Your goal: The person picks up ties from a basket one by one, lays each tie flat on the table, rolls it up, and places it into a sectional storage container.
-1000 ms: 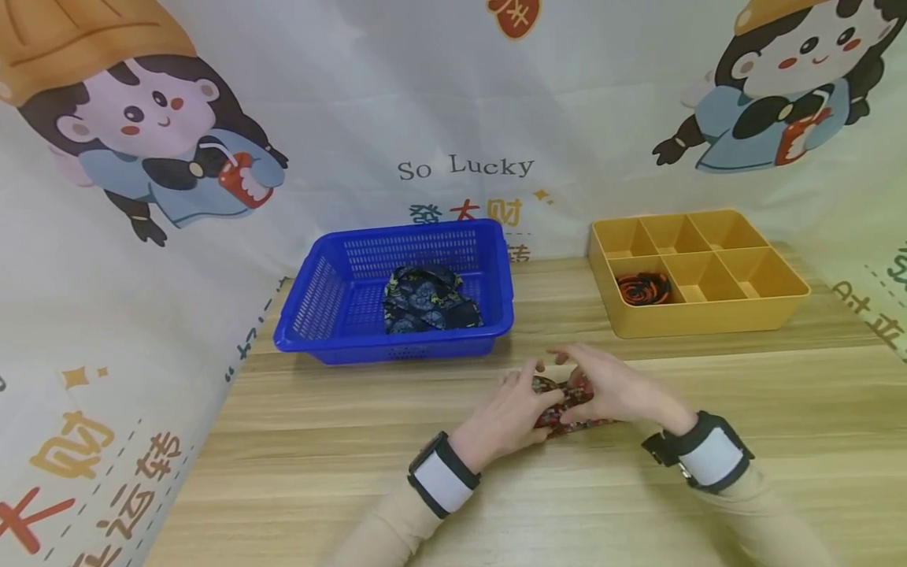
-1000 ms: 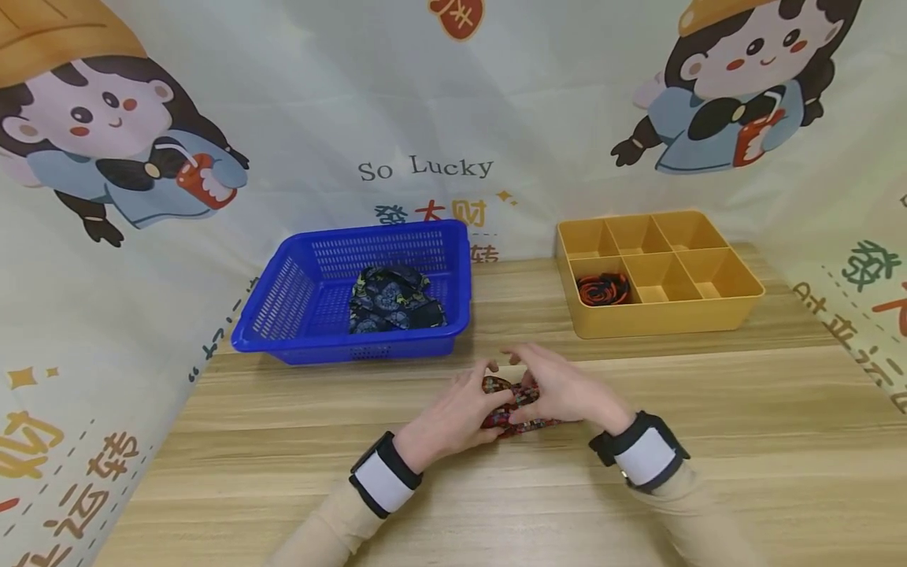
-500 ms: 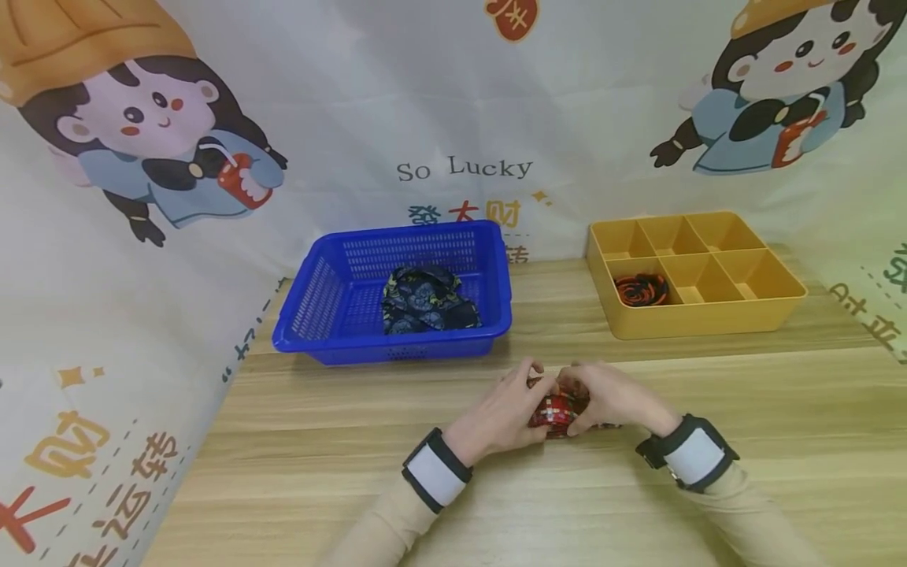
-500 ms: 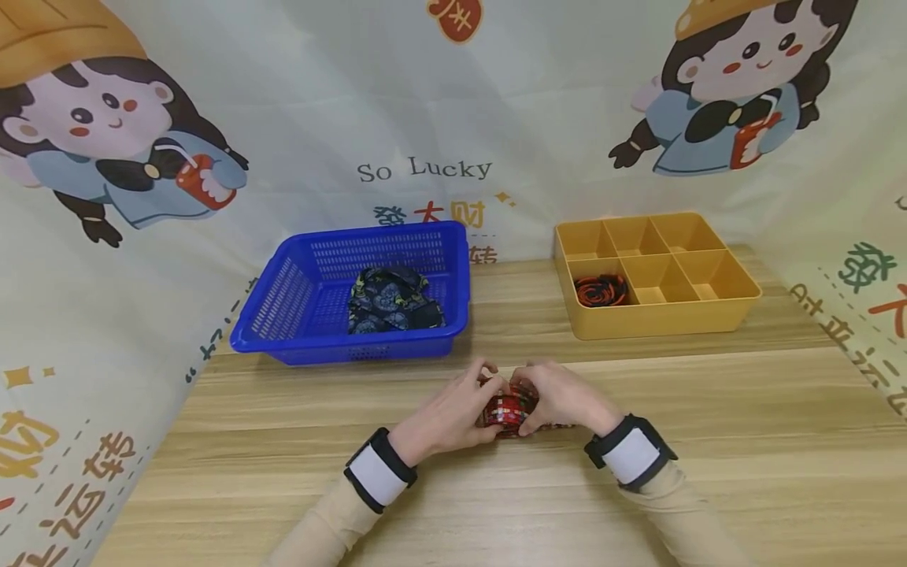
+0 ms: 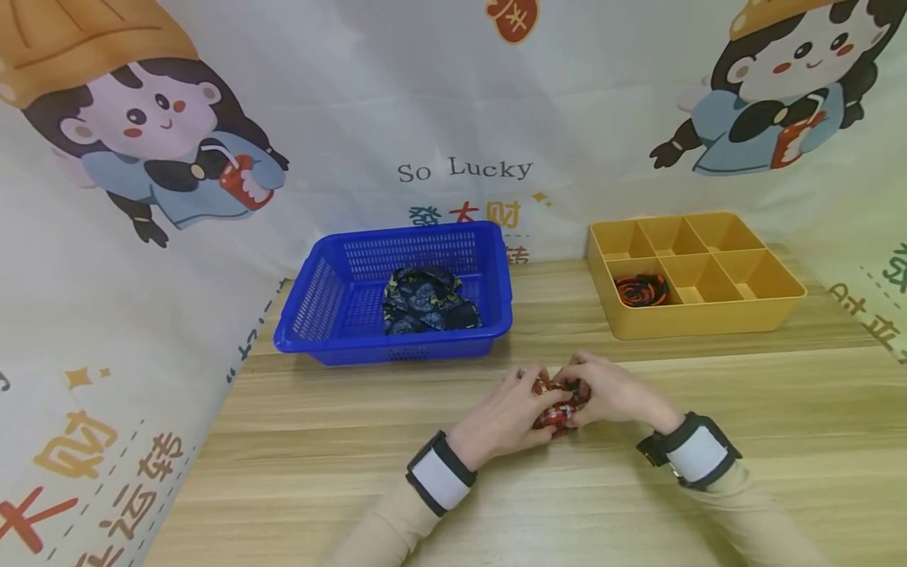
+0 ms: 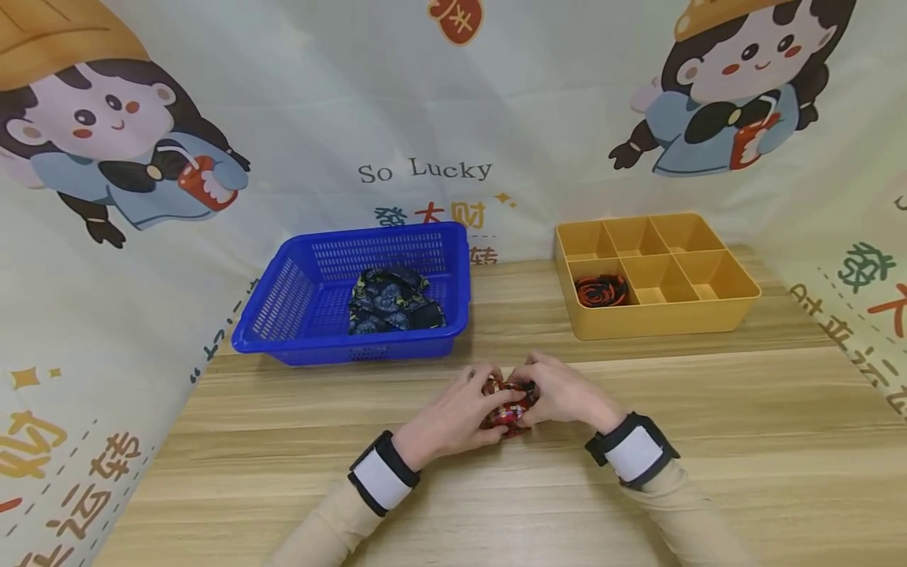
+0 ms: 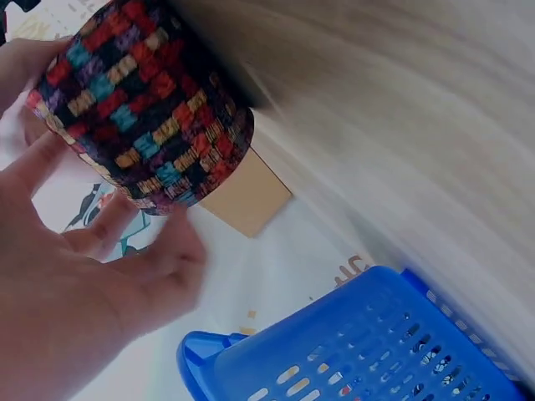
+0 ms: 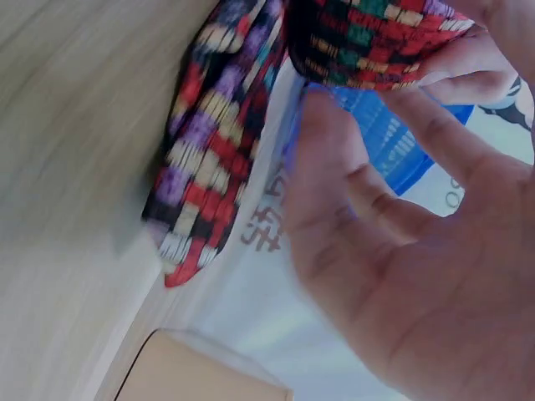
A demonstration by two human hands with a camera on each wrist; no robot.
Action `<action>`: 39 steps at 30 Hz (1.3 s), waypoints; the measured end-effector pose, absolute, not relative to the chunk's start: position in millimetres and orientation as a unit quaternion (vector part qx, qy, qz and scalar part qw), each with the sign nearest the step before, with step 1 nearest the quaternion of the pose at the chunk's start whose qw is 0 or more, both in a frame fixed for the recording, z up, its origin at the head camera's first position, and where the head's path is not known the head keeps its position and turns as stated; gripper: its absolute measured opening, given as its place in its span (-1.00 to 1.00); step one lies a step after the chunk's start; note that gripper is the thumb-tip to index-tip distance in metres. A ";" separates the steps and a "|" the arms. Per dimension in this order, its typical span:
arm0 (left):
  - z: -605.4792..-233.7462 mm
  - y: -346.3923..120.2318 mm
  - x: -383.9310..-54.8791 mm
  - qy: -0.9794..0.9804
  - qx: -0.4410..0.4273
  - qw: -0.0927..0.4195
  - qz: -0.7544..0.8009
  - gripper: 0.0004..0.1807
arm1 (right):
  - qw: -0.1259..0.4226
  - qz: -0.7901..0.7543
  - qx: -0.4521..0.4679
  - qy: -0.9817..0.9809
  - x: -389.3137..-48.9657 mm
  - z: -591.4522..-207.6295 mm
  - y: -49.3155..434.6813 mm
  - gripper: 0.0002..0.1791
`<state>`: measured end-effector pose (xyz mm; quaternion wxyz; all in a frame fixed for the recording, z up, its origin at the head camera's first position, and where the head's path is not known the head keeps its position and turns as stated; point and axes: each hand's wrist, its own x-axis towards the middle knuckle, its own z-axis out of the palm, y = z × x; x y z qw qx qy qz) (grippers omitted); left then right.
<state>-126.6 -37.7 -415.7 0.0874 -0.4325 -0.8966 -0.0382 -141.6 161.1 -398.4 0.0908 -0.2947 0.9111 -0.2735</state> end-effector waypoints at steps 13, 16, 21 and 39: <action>-415.0 -29.7 -116.3 -0.927 -0.364 0.084 -0.046 -0.57 | 0.146 -0.275 -0.231 0.922 -155.9 -401.2 188.2 -0.49; -416.1 -29.8 -116.2 -0.927 -0.361 0.091 -0.042 -0.56 | 0.150 -0.267 -0.194 0.932 -158.1 -406.2 188.8 -0.74; -420.5 -28.8 -118.0 -0.919 -0.367 0.138 -0.038 -0.58 | 0.145 -0.316 -0.169 0.922 -160.2 -412.4 186.2 -0.88; -413.2 -46.4 -140.8 -0.889 -0.204 -0.041 -0.409 -0.67 | 0.064 -0.355 -0.359 0.861 -137.1 -392.6 159.1 0.01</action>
